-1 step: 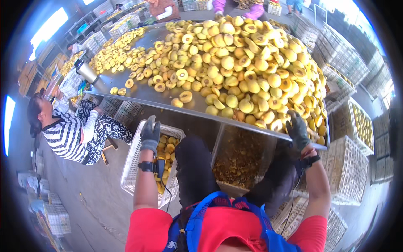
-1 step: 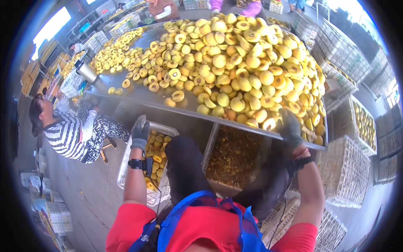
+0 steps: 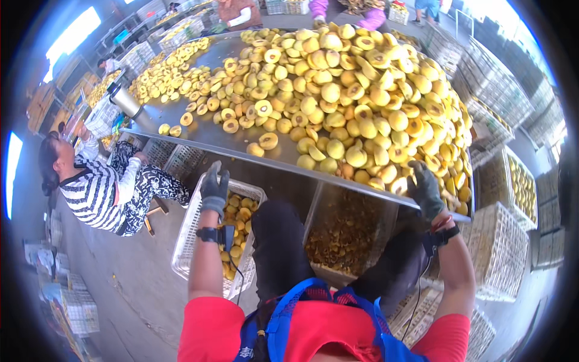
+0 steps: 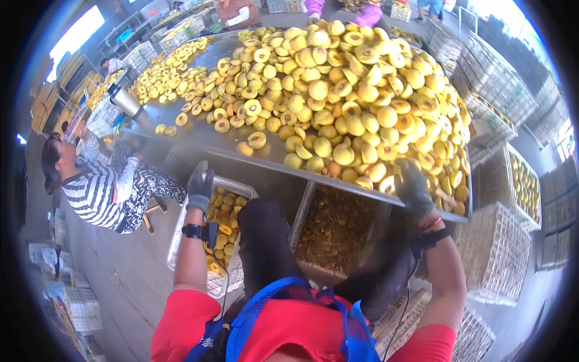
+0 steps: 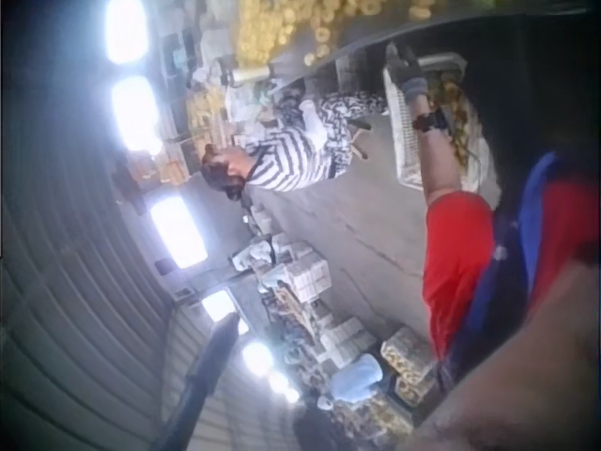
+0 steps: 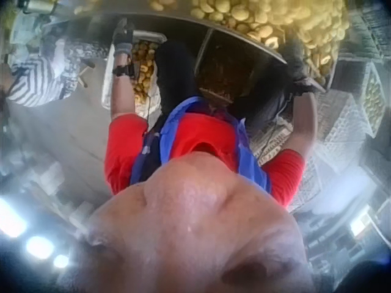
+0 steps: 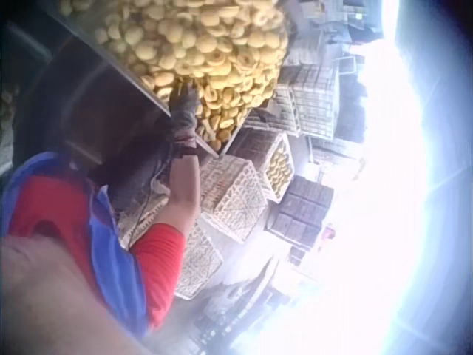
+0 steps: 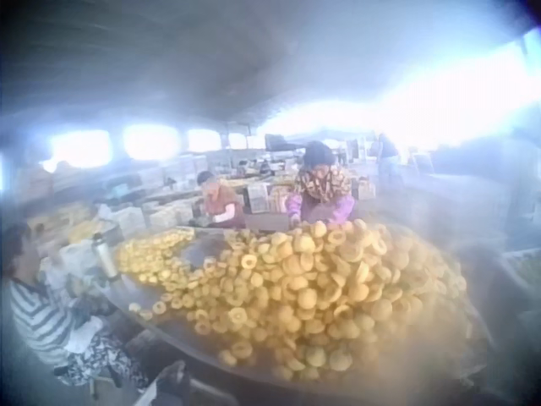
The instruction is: The person picks up a peach from a pile, removes the pit using a tool, and drops the peach into a basket. This process is repeated for several peaches before the person pulls more peaches closer to the workspace.
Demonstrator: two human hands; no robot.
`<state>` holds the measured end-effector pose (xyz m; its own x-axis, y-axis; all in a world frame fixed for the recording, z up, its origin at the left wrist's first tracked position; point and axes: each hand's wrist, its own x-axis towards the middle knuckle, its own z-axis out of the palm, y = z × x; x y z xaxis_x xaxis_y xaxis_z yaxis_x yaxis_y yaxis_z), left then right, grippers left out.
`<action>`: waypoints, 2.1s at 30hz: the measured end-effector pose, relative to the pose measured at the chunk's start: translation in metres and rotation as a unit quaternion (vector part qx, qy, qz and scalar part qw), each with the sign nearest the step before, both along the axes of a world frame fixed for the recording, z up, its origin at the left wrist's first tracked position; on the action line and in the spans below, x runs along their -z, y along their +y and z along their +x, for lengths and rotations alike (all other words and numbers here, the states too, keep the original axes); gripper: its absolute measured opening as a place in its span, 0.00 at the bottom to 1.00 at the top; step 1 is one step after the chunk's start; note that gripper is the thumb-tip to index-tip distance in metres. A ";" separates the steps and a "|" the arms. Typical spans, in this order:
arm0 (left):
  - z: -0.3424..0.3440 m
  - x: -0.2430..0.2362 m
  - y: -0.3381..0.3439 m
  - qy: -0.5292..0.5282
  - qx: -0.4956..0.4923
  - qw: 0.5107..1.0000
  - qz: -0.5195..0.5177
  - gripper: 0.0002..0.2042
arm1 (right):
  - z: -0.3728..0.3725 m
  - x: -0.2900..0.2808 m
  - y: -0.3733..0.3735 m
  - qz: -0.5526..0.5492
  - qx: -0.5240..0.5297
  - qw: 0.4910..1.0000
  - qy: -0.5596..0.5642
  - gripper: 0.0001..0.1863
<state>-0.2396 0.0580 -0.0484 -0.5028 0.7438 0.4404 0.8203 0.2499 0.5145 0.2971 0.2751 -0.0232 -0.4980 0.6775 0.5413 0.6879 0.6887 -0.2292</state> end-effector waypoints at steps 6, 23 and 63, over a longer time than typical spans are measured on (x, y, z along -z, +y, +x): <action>-0.163 0.101 0.109 0.204 -0.091 0.952 -0.209 0.25 | -0.098 -0.088 0.059 -0.104 -0.207 0.969 -0.090 0.15; -0.258 0.092 0.150 0.015 -0.194 0.864 -0.465 0.25 | -0.408 -0.151 0.188 -0.234 -0.410 0.876 -0.099 0.23; -0.281 0.075 0.162 0.007 -0.304 0.932 -0.196 0.24 | -0.916 0.025 0.241 -0.221 -0.275 0.795 -0.494 0.26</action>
<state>-0.5208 0.2202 -0.1234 -0.8801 0.4289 0.2036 0.4720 0.8369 0.2771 -0.6191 0.5161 -0.0482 -0.8183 0.2266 -0.5283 0.3065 0.9495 -0.0674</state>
